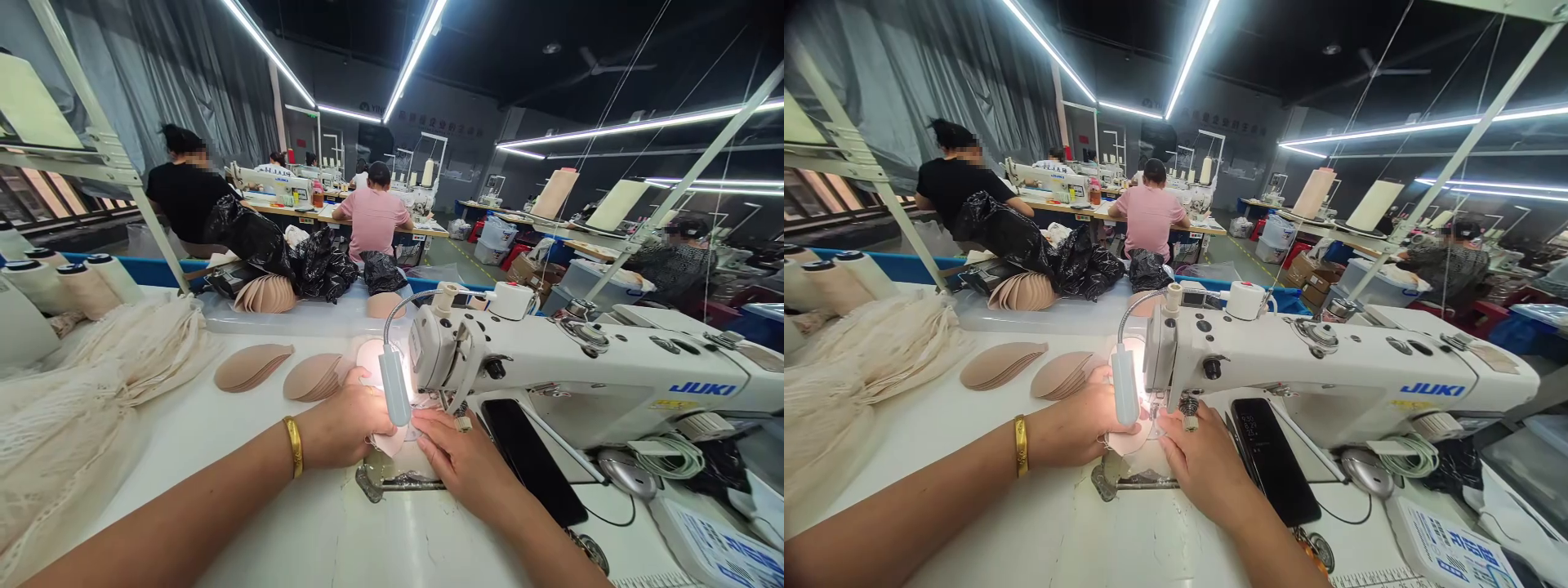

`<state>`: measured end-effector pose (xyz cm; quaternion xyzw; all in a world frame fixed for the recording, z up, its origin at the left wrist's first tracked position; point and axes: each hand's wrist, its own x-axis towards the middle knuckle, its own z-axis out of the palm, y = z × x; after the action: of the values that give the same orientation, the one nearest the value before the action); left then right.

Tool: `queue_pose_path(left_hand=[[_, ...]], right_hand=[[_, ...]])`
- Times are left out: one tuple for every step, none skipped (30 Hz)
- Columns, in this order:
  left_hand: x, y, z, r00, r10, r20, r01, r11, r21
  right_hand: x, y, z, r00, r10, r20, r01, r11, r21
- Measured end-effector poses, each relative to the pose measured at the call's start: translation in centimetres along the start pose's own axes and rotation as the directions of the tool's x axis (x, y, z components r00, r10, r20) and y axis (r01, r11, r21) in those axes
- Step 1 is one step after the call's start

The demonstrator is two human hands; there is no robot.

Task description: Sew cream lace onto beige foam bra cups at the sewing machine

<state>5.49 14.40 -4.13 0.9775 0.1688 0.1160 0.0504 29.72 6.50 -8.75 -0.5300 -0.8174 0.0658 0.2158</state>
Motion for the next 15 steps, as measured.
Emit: queue_pose_path(left_hand=[[0.0, 0.0, 0.0, 1.000, -0.005, 0.004, 0.005, 1.000, 0.002], [0.0, 0.0, 0.1, 1.000, -0.010, 0.008, 0.010, 1.000, 0.006], [0.0, -0.1, 0.1, 1.000, -0.013, 0.011, 0.013, 1.000, 0.009], [0.0, -0.1, 0.2, 1.000, -0.015, 0.011, 0.015, 1.000, 0.014], [-0.1, -0.1, 0.3, 1.000, -0.014, 0.009, 0.014, 1.000, 0.015], [-0.1, -0.1, 0.3, 1.000, -0.012, 0.003, 0.012, 1.000, 0.015], [-0.1, -0.1, 0.3, 1.000, -0.008, -0.003, 0.008, 1.000, 0.012], [-0.1, -0.2, 0.3, 1.000, -0.005, -0.007, 0.005, 1.000, 0.007], [-0.1, -0.2, 0.3, 1.000, -0.005, -0.008, 0.005, 1.000, 0.003], [0.0, -0.2, 0.3, 1.000, -0.007, -0.004, 0.007, 1.000, -0.002], [0.0, -0.2, 0.3, 1.000, -0.010, 0.002, 0.010, 1.000, -0.005], [0.0, -0.2, 0.3, 1.000, -0.016, 0.009, 0.017, 1.000, -0.005], [0.0, -0.2, 0.2, 1.000, -0.022, 0.017, 0.022, 1.000, -0.003], [0.0, -0.2, 0.2, 0.999, -0.026, 0.021, 0.026, 1.000, 0.000], [0.0, -0.3, 0.2, 1.000, -0.025, 0.013, 0.025, 1.000, 0.009]], right_hand=[[0.0, 0.1, 0.0, 1.000, -0.005, 0.002, 0.005, 1.000, 0.003], [0.0, 0.1, 0.1, 1.000, -0.010, 0.004, 0.010, 1.000, 0.004], [-0.1, 0.2, 0.1, 1.000, -0.015, 0.006, 0.014, 1.000, 0.006], [-0.1, 0.3, 0.1, 1.000, -0.018, 0.006, 0.018, 1.000, 0.008], [-0.2, 0.3, 0.1, 1.000, -0.020, 0.005, 0.020, 1.000, 0.008], [-0.3, 0.4, 0.1, 1.000, -0.022, 0.001, 0.022, 1.000, 0.008], [-0.3, 0.3, 0.0, 1.000, -0.023, -0.006, 0.023, 1.000, 0.008], [-0.4, 0.3, -0.2, 1.000, -0.023, -0.015, 0.023, 1.000, 0.006], [-0.4, 0.2, -0.3, 0.999, -0.024, -0.025, 0.024, 1.000, 0.004], [-0.4, 0.0, -0.6, 0.999, -0.026, -0.037, 0.026, 1.000, 0.006], [-0.4, -0.1, -0.7, 0.998, -0.026, -0.055, 0.027, 1.000, 0.012], [-0.4, -0.3, -0.9, 0.997, -0.027, -0.078, 0.028, 0.999, 0.022], [-0.4, -0.4, -1.0, 0.994, -0.025, -0.106, 0.029, 0.999, 0.033], [-0.3, -0.4, -1.1, 0.990, -0.021, -0.137, 0.027, 0.999, 0.046], [-0.3, -0.4, -1.1, 0.986, -0.010, -0.165, 0.021, 0.998, 0.059]])
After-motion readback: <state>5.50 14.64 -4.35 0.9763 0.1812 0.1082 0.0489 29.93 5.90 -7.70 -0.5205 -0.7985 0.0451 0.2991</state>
